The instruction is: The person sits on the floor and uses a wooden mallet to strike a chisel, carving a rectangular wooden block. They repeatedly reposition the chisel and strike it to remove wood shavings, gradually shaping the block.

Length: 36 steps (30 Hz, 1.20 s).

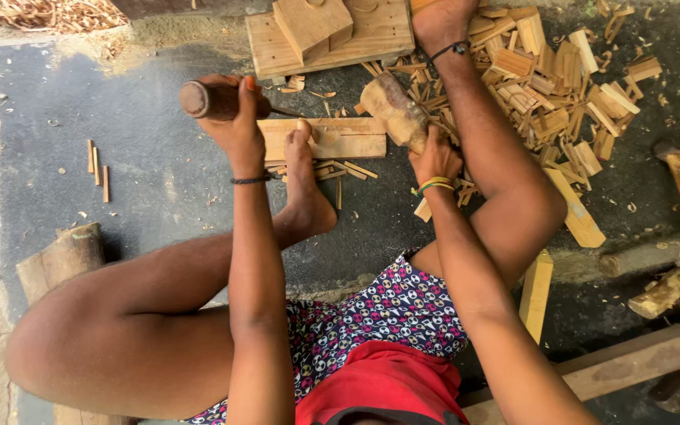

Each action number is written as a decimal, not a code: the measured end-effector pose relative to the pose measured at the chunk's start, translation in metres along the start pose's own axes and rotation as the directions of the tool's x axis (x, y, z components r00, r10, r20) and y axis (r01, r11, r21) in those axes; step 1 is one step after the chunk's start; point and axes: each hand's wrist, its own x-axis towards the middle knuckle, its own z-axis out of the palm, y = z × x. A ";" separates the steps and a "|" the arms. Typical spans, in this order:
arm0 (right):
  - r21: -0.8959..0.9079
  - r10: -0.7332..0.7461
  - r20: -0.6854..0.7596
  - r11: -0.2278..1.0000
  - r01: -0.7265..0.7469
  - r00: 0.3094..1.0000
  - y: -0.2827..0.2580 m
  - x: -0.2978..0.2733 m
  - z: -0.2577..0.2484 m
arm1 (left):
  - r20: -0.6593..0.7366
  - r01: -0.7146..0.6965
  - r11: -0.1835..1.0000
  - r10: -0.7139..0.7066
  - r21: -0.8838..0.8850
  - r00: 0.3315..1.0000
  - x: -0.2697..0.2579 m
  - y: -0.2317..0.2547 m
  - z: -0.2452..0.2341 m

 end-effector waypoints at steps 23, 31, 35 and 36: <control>0.695 -0.451 -0.172 0.575 0.432 0.876 -0.174 0.011 0.097 | 0.009 -0.111 0.977 0.111 0.183 0.994 0.002 0.043 0.010; 0.654 -0.687 0.048 0.570 0.497 0.725 -0.122 0.044 0.091 | 0.088 -0.043 0.961 0.020 0.272 0.996 -0.014 0.031 0.022; 0.608 -0.721 0.094 0.587 0.534 0.686 -0.111 0.050 0.083 | 0.226 -0.205 0.873 0.113 0.443 0.968 -0.020 0.032 0.032; 0.605 -0.716 0.108 0.598 0.525 0.690 -0.111 0.050 0.083 | 0.242 -0.200 0.867 0.095 0.457 0.966 -0.019 0.034 0.034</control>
